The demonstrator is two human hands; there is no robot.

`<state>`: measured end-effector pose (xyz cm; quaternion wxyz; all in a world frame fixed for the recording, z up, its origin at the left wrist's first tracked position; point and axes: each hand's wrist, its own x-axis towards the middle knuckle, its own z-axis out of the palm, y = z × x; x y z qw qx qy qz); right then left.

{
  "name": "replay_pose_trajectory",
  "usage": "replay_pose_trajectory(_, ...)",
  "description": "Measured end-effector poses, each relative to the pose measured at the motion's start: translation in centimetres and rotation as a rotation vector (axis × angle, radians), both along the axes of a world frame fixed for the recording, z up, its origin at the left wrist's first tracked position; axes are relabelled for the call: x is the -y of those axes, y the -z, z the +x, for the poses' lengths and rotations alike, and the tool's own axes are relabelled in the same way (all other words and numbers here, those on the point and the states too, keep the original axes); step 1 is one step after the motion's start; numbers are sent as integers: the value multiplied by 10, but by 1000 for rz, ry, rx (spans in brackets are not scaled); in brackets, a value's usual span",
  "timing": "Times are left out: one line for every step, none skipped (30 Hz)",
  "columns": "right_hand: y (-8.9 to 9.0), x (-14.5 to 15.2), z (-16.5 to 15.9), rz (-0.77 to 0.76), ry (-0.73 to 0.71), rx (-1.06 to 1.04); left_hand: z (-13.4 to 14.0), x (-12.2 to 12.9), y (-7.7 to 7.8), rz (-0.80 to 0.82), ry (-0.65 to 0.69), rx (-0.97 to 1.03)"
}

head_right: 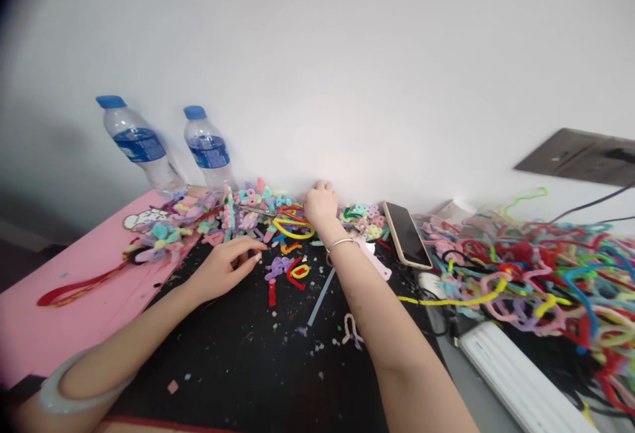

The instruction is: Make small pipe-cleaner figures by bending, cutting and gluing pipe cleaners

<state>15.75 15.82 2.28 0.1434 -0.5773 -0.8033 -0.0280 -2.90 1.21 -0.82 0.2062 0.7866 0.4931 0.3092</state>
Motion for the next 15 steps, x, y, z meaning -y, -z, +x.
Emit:
replay_pose_trajectory(1,-4,-2,-11,-1,-11,0,0,0,5,-2,9)
replay_pose_trajectory(2,-7,-2,-23,0,-23,-1,0,0,8,-1,15)
replay_pose_trajectory(3,-10,-1,-36,1,-36,-1,0,0,13,1,21)
replay_pose_trajectory(3,-12,1,-49,3,-52,-1,1,-1,20,5,25)
replay_pose_trajectory(3,-14,3,-61,6,-68,-1,1,-2,30,11,28)
replay_pose_trajectory(2,-15,6,-72,10,-85,-1,2,-3,46,16,29)
replay_pose_trajectory(2,-16,8,-80,13,-99,0,3,-4,69,21,30)
replay_pose_trajectory(2,-16,10,-85,12,-111,0,3,-6,97,25,31)
replay_pose_trajectory(2,-15,12,-88,8,-118,0,4,-8,129,27,34)
replay_pose_trajectory(3,-14,13,-89,-2,-120,1,5,-10,167,31,39)
replay_pose_trajectory(4,-13,14,-91,-13,-119,1,6,-12,205,37,47)
replay_pose_trajectory(6,-12,13,-92,-24,-115,2,8,-14,250,46,56)
replay_pose_trajectory(8,-12,13,-93,-32,-112,3,10,-17,298,63,64)
replay_pose_trajectory(10,-12,12,-93,-35,-110,4,12,-20,332,87,58)
replay_pose_trajectory(12,-13,11,-92,-35,-112,5,15,-23,374,119,52)
